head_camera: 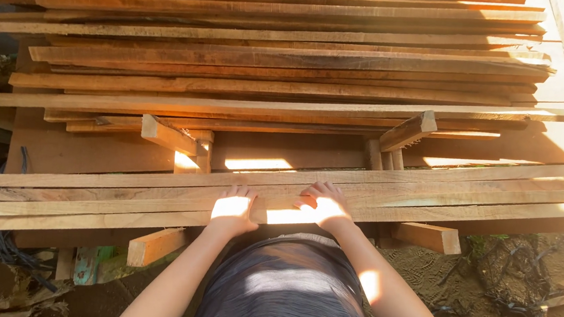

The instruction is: Sorting thin wooden planks from a pile and placing them onto a storage or drying rack.

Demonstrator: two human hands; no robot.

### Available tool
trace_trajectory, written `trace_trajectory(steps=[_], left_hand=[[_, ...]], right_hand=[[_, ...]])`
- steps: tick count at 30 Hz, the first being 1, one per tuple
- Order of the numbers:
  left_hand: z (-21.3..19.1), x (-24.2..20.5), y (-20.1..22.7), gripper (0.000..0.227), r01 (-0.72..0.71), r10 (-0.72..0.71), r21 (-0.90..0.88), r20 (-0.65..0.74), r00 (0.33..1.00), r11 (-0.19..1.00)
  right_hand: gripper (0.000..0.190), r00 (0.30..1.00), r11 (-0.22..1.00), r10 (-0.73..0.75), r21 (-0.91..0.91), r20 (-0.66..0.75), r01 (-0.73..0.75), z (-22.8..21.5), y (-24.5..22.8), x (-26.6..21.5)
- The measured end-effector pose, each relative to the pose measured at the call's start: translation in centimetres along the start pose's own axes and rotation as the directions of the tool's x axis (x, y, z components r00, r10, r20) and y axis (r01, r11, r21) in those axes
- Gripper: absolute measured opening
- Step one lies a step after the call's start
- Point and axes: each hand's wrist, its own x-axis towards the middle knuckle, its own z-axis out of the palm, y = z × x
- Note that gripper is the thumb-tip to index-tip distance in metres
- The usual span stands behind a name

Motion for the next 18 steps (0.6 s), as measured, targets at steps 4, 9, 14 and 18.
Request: trace_trajectory(steps=[4,9,14,18], left_hand=[[0.2,-2.5,1.3,0.084,-0.001,0.005,0.017,-0.233,0.972,1.0],[-1.3,-4.2,2.3,0.085,0.005,-0.011,-0.022,-0.315,0.949,1.0],[0.8,-2.6,1.0,0.079,-0.061,0.011,-0.124,-0.371,0.929,0.99],[2.5,-2.6,2.1,0.073,-0.07,0.002,-0.117,-0.503,0.864,0.991]], right_hand=[[0.031,0.999,0.999,0.036,0.04,0.018,-0.037,-0.5,-1.1,0.1],[0.029,0.997,0.997,0.069,0.027,0.034,-0.07,-0.5,-1.2,0.1],[0.032,0.997,0.995,0.08,0.061,-0.008,-0.08,1.0,-0.2,0.2],[0.029,0.989,1.0,0.025,0.02,-0.147,-0.023,2.0,0.3,-0.6]])
